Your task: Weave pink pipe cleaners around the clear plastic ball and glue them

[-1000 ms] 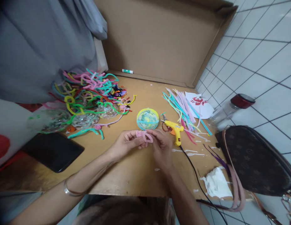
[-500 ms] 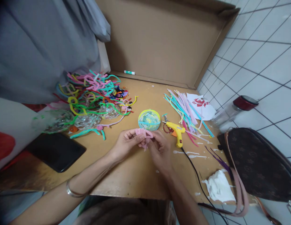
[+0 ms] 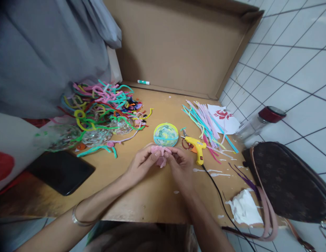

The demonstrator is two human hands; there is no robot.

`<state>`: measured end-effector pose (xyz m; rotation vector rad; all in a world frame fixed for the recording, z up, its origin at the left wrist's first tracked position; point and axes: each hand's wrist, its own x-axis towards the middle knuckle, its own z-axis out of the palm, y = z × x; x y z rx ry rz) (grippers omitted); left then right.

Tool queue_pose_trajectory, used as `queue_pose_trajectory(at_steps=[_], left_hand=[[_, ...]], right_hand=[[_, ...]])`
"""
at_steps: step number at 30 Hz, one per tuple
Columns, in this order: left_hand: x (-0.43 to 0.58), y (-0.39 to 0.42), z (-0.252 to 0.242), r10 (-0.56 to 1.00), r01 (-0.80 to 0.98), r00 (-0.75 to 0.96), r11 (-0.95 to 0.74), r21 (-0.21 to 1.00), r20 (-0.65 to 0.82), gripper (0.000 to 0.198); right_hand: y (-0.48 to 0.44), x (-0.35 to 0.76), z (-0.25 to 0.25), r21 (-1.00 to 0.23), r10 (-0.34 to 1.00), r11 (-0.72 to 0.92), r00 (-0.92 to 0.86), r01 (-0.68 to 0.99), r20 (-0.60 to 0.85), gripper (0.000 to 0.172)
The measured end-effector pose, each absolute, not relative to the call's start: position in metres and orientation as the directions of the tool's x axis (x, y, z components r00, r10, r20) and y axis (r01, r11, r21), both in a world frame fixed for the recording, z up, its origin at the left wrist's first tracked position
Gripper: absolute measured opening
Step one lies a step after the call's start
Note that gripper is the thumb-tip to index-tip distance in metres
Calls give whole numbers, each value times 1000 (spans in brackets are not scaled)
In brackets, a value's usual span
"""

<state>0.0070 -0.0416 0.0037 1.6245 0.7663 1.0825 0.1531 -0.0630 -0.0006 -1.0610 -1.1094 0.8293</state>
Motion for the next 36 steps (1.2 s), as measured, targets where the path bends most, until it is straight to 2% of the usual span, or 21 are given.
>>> queue_pose_trajectory(at_steps=[3, 7, 11, 16, 18, 28, 36], left_hand=[[7, -43, 5, 894, 6, 323, -331, 944, 311, 33], [9, -42, 6, 951, -139, 260, -137, 981, 170, 33], [11, -36, 6, 972, -276, 226, 2, 961, 63, 41], [9, -33, 8, 949, -308, 315, 99, 946, 3, 45], [9, -34, 8, 931, -296, 364, 115, 948, 1, 45], [10, -36, 14, 889, -292, 457, 120, 949, 28, 44], [10, -37, 17, 878, -305, 478, 149, 940, 16, 44]], right_hand=[[-64, 152, 0, -958, 925, 287, 268, -24, 270, 15], [-67, 153, 5, -972, 950, 232, 222, -37, 218, 13], [-68, 154, 7, -969, 965, 226, 155, -98, 210, 23], [-65, 156, 6, -956, 937, 281, 240, -89, 253, 13], [-64, 157, 6, -958, 935, 276, 249, -73, 251, 9], [-65, 155, 7, -974, 935, 222, 293, -45, 199, 18], [-66, 152, 9, -974, 939, 225, 273, -29, 209, 10]])
